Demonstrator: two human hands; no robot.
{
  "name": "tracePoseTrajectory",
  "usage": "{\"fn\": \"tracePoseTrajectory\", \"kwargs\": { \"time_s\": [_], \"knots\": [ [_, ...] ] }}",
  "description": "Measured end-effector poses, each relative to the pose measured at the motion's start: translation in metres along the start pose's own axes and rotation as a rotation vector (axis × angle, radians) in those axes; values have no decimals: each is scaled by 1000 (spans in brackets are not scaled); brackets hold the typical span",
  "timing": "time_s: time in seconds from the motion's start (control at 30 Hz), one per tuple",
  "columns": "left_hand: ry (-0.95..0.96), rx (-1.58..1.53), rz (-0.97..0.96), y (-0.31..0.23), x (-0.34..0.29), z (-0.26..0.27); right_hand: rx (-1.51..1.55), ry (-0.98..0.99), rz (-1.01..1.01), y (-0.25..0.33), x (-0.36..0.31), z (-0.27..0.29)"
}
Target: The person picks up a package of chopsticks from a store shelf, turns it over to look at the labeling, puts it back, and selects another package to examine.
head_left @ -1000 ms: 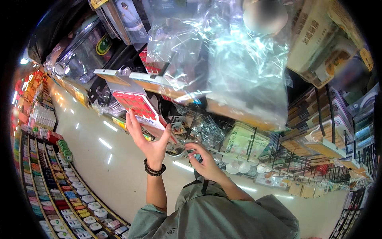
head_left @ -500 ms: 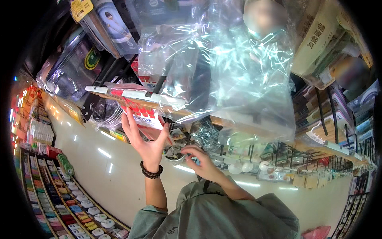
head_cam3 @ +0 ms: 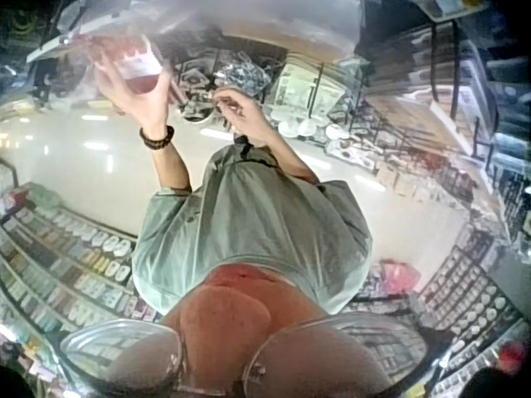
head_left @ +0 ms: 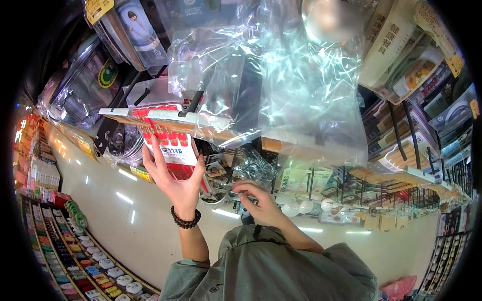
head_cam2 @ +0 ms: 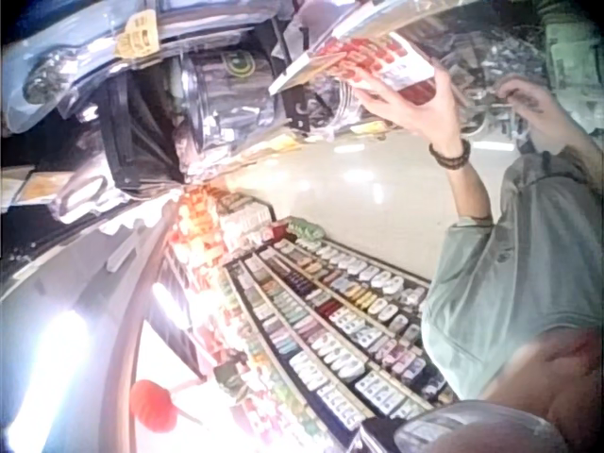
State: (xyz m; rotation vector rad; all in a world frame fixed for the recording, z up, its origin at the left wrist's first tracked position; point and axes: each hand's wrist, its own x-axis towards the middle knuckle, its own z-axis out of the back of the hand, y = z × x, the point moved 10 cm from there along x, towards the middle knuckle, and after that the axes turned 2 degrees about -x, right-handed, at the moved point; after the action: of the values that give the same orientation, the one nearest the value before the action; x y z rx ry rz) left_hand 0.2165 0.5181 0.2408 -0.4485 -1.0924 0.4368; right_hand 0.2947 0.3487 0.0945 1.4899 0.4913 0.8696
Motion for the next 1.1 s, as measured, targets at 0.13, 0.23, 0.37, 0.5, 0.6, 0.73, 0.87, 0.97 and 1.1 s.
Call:
{"fn": "tracePoseTrajectory", "kwargs": {
  "time_s": [0.13, 0.23, 0.37, 0.5, 0.6, 0.73, 0.87, 0.97, 1.1],
  "knots": [
    [13, -15, -16, -2, 3, -4, -27, 8, 0, 11, 0, 1],
    [55, -79, -3, 6, 9, -20, -76, -15, 79, 25, 17, 19],
    [11, -124, -20, 14, 18, -51, 66, -168, -5, 23, 77, 62],
    [-24, -183, -36, 21, 24, -68, -25, -469, -115, -20, 152, 111],
    [-39, -300, 14, 26, 26, -75, 33, -462, 11, -24, 208, 125],
    [-92, -271, -22, 28, 26, -80, 378, -200, 134, -23, 268, 123],
    [-98, -276, -22, 27, 29, -78, 575, 3, 216, -35, 290, 106],
    [-95, -244, -27, 24, 32, -74, 661, 145, 280, -44, 293, 97],
    [-101, -220, -12, 24, 23, -60, 873, 452, 329, -33, 279, 72]
  ]
}}
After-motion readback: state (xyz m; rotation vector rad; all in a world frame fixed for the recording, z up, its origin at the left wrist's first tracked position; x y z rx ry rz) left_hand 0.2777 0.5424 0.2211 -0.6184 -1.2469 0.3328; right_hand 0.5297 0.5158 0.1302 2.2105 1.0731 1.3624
